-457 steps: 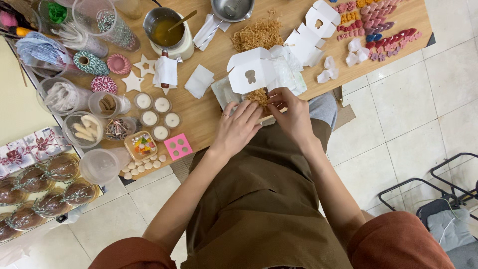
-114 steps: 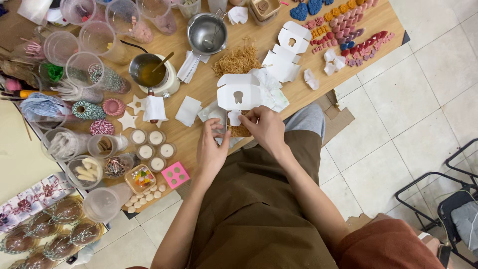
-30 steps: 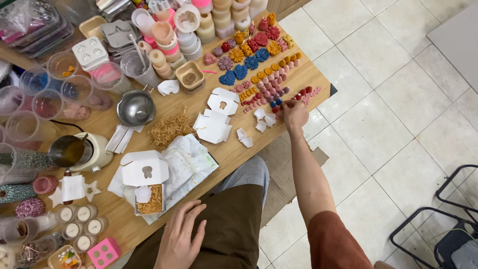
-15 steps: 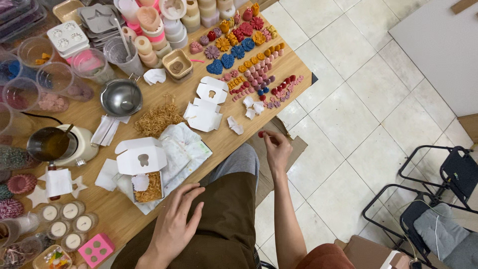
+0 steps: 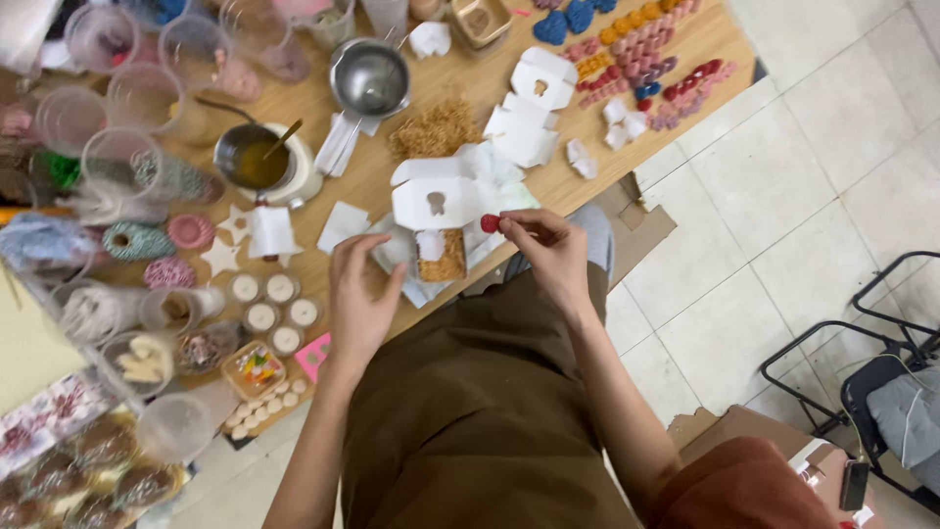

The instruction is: The person assembles a small cardboard gift box, fills it with shredded paper, places four decorative heart-shaped wax items inside, and ties the box closed with a piece of twine.

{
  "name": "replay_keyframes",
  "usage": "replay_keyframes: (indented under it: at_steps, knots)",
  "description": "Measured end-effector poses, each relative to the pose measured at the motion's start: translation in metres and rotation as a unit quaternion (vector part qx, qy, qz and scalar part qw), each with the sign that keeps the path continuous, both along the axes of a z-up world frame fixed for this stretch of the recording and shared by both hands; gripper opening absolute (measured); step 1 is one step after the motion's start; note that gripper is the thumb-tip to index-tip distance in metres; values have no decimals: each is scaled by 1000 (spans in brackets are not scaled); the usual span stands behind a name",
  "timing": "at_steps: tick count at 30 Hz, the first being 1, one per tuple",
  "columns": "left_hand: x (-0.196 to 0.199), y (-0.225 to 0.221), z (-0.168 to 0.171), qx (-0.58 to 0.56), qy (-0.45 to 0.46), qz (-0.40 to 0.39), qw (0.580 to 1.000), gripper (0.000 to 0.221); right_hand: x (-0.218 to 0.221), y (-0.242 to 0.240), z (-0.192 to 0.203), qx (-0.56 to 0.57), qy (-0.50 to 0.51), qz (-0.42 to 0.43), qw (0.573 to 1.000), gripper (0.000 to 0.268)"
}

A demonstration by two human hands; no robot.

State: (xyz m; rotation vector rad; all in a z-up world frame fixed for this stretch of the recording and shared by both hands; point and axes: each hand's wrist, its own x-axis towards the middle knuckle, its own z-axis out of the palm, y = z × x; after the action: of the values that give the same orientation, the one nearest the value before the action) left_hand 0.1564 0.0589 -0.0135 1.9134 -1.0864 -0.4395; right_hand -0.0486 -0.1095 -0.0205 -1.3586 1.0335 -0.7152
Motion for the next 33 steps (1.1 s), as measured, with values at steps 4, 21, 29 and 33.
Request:
replay_keyframes:
  at_steps: [4, 21, 29, 33]
  knots:
    - [-11, -2, -8, -16, 15, -26, 999, 48, 33, 18, 13, -92, 72, 95, 989, 14]
    - [-23, -19, -42, 68, -49, -29, 996, 67, 60, 43, -15, -296, 187, 95, 932, 15]
    - [-27, -21, -51, 74, -4, -31, 997, 55, 65, 53, -27, -310, 204, 65, 926, 12]
    - [-29, -22, -51, 67, -13, -24, 997, 57, 65, 54, -32, -342, 211, 60, 914, 11]
